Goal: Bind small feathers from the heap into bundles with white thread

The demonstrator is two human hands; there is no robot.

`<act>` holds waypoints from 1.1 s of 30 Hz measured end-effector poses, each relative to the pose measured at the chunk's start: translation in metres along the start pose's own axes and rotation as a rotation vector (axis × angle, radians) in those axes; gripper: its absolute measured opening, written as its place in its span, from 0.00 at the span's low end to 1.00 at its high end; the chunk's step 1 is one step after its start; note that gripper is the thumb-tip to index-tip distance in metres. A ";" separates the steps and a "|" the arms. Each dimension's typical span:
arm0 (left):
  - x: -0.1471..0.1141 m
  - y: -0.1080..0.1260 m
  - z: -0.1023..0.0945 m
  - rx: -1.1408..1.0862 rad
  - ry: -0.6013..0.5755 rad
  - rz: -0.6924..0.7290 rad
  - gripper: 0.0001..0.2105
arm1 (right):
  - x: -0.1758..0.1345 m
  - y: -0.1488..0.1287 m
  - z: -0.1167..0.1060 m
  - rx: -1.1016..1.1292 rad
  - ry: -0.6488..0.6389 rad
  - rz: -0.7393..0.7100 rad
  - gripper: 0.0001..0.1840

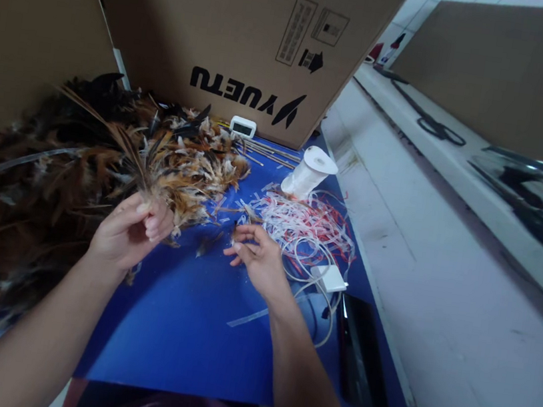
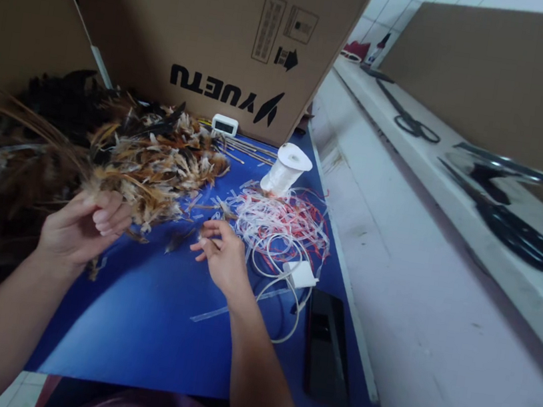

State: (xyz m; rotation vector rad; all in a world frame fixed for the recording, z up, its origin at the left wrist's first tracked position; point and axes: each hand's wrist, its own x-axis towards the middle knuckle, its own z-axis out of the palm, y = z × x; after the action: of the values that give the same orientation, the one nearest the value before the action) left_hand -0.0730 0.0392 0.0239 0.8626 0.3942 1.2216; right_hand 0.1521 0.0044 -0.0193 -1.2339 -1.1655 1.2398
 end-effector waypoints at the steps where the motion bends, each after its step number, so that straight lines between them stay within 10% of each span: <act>1: 0.000 0.000 0.000 -0.001 0.002 0.000 0.13 | 0.000 -0.001 0.000 0.000 -0.005 -0.001 0.14; 33: -0.002 -0.013 -0.001 0.059 -0.009 -0.065 0.13 | -0.004 -0.020 -0.006 0.072 0.091 -0.031 0.13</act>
State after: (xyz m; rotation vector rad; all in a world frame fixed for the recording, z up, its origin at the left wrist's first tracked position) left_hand -0.0660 0.0366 0.0134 0.8991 0.4493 1.1501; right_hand 0.1582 0.0011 0.0007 -1.2024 -1.0614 1.1808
